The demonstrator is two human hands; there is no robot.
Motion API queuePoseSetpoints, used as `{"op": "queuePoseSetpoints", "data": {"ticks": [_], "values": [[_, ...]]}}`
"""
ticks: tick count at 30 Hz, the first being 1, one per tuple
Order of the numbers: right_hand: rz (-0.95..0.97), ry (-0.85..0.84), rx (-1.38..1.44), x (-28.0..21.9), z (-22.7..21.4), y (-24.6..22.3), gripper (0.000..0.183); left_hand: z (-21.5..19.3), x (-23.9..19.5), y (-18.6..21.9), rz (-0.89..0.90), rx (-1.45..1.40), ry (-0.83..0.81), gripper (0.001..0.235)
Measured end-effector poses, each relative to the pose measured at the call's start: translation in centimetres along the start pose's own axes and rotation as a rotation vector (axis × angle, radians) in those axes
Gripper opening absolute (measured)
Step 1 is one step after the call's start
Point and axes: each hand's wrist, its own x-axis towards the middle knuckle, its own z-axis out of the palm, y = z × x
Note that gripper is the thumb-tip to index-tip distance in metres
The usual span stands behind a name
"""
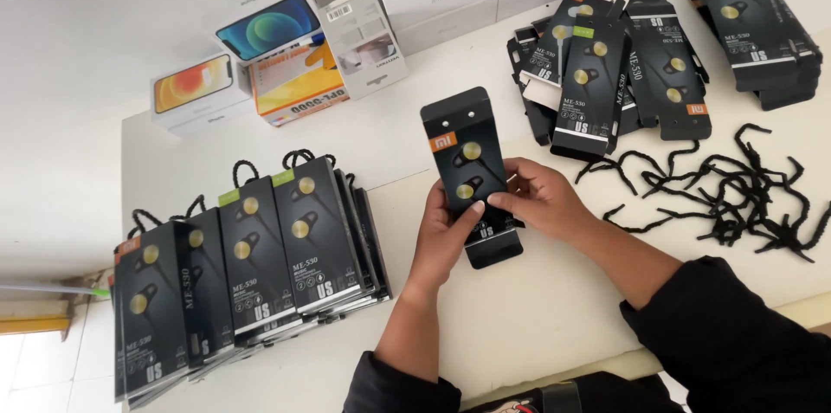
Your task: The person assembles small black cardboard boxes for Xiaomi ME-530 earphones. They fold the flaps, tuck the bottom panel to form the base, and then fold and secure the top flaps to close each box. The person repeats this process for multiple boxes, placing each finished box into a stack on the left side of the table.
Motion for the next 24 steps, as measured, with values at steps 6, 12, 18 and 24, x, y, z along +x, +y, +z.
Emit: {"op": "queuePoseSetpoints", "data": {"ticks": [6,12,18,24], "values": [[-0.148,0.228,-0.154,-0.3,0.6,-1.8,0.036,0.5,-0.6,1.6,0.284,0.304,0.163,0.066],[-0.263,0.226,-0.156,-0.7,-0.2,-2.1,0.038,1.9,-0.9,1.9,0.322,0.315,-0.016,0.061],[-0.472,0.033,-0.287,-1.7,2.3,-4.0,0.033,0.9,-1.0,-0.7,0.253,0.176,-0.048,0.085],[-0.392,0.165,-0.269,-2.0,1.8,-4.8,0.045,-0.5,-0.7,-1.1,0.134,-0.017,0.014,0.060]]}}
